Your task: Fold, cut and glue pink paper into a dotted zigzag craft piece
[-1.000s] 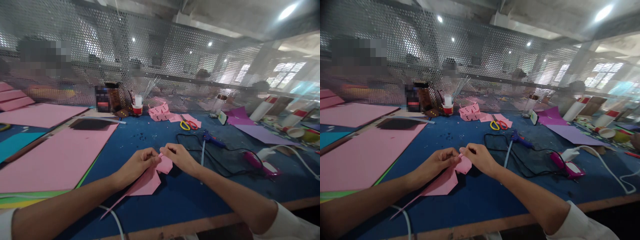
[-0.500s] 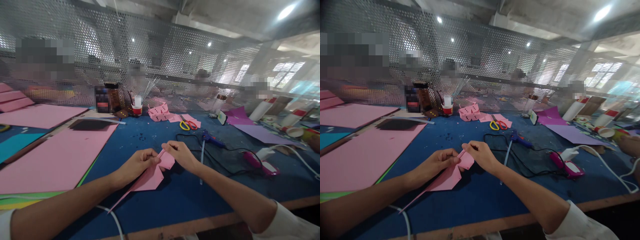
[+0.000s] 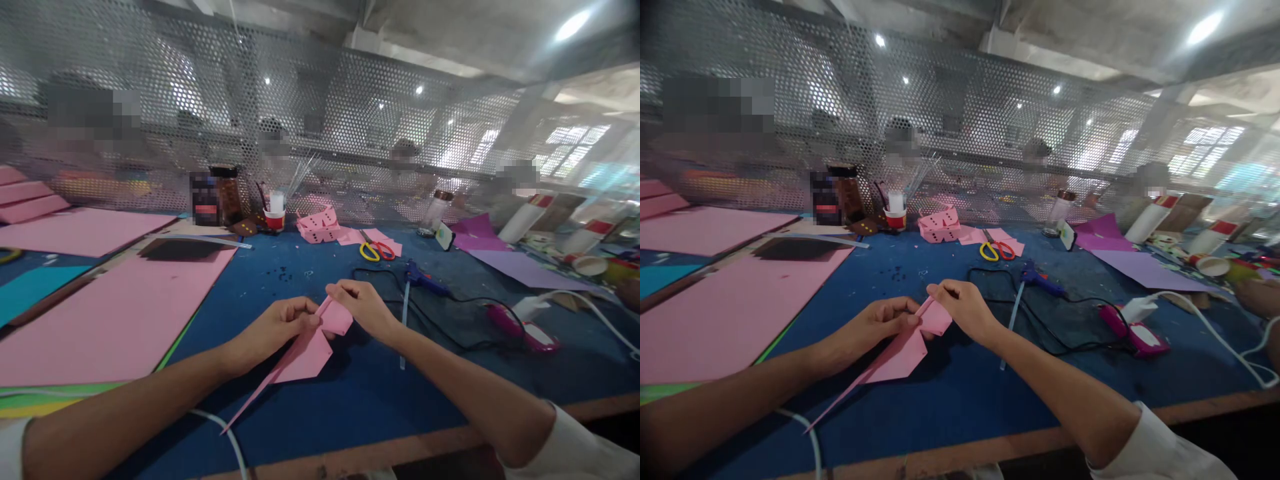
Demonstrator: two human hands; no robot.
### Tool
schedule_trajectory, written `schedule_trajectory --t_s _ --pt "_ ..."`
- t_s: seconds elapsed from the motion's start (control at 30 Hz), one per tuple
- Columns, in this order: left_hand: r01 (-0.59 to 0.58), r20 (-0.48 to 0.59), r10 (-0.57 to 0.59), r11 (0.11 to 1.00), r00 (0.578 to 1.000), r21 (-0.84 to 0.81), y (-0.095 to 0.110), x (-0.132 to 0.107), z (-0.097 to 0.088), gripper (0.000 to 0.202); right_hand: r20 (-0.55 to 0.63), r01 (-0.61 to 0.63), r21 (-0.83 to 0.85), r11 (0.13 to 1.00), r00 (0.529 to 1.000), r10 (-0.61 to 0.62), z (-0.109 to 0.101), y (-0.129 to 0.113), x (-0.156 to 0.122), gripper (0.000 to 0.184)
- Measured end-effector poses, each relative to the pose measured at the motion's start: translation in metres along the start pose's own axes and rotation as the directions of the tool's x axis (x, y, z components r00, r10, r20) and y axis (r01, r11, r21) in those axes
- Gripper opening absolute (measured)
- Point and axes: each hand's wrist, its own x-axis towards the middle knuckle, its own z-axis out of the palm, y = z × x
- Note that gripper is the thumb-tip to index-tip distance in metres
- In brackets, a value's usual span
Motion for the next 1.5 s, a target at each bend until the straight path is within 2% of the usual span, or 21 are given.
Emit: schedule_trajectory --t_s 0.17,0.37,0.63,0.73,0.8,0.87,0.9,0.97,1.1,1.17,1.23,1.37,1.5 --pt "0.019 -0.053 -0.018 1.0 0.998 0.022 -0.003 0.002 -0.004 0.024 -0.012 0.023 -0.008 1.0 1.0 -0.023 -0.002 -0.001 0.001 0.043" --pt "0.039 -0.001 -0.039 0.999 0.999 -0.021 0.0 0.002 -0.005 0.026 -0.021 0.032 -0.014 0.999 0.999 -0.032 -0.005 0.0 0.003 0.043" --pt "0.034 -0.067 -0.035 0.999 0.997 -0.024 -0.001 0.002 -0.002 0.02 -0.03 0.045 -0.049 0.998 0.998 -0.047 -0.005 0.001 0.003 0.042" --pt "0.035 -0.12 -0.043 0.997 0.992 -0.072 -0.002 0.002 -0.003 0.021 -0.103 0.078 -0.074 0.994 0.991 -0.085 -0.006 0.001 0.002 0.029" --pt "0.018 -0.19 -0.043 0.991 0.981 -0.133 -0.003 0.002 -0.005 0.021 -0.214 0.174 -0.177 0.969 0.954 -0.21 -0.006 -0.002 -0.001 0.018" --pt "-0.006 -0.282 -0.048 0.982 0.958 -0.186 -0.004 0.004 -0.007 0.021 -0.254 0.305 -0.356 0.884 0.878 -0.405 -0.006 -0.007 -0.006 0.015" --pt "-0.019 -0.323 -0.05 0.978 0.945 -0.206 -0.004 0.004 -0.008 0.021 -0.216 0.366 -0.44 0.82 0.844 -0.492 -0.004 -0.01 -0.01 0.014" --pt "-0.047 -0.374 -0.045 0.971 0.926 -0.235 -0.004 0.006 -0.011 0.022 -0.046 0.475 -0.54 0.695 0.808 -0.588 0.0 -0.017 -0.018 0.019" --pt "-0.107 -0.397 -0.008 0.958 0.918 -0.266 -0.003 0.008 -0.015 0.025 0.341 0.659 -0.59 0.467 0.728 -0.595 0.011 -0.023 -0.028 0.033" --pt "-0.103 -0.401 -0.015 0.956 0.916 -0.273 -0.003 0.008 -0.016 0.026 0.458 0.703 -0.598 0.384 0.694 -0.556 0.016 -0.021 -0.028 0.033" --pt "-0.089 -0.402 -0.03 0.957 0.915 -0.275 -0.003 0.009 -0.016 0.026 0.501 0.714 -0.624 0.317 0.677 -0.54 0.02 -0.017 -0.027 0.029" --pt "-0.081 -0.401 -0.038 0.958 0.915 -0.277 -0.005 0.009 -0.015 0.025 0.493 0.704 -0.683 0.192 0.639 -0.591 0.023 -0.012 -0.024 0.02" --pt "-0.077 -0.377 -0.025 0.964 0.926 -0.253 -0.006 0.008 -0.015 0.024 0.491 0.709 -0.69 0.147 0.608 -0.624 0.021 -0.014 -0.025 0.018"
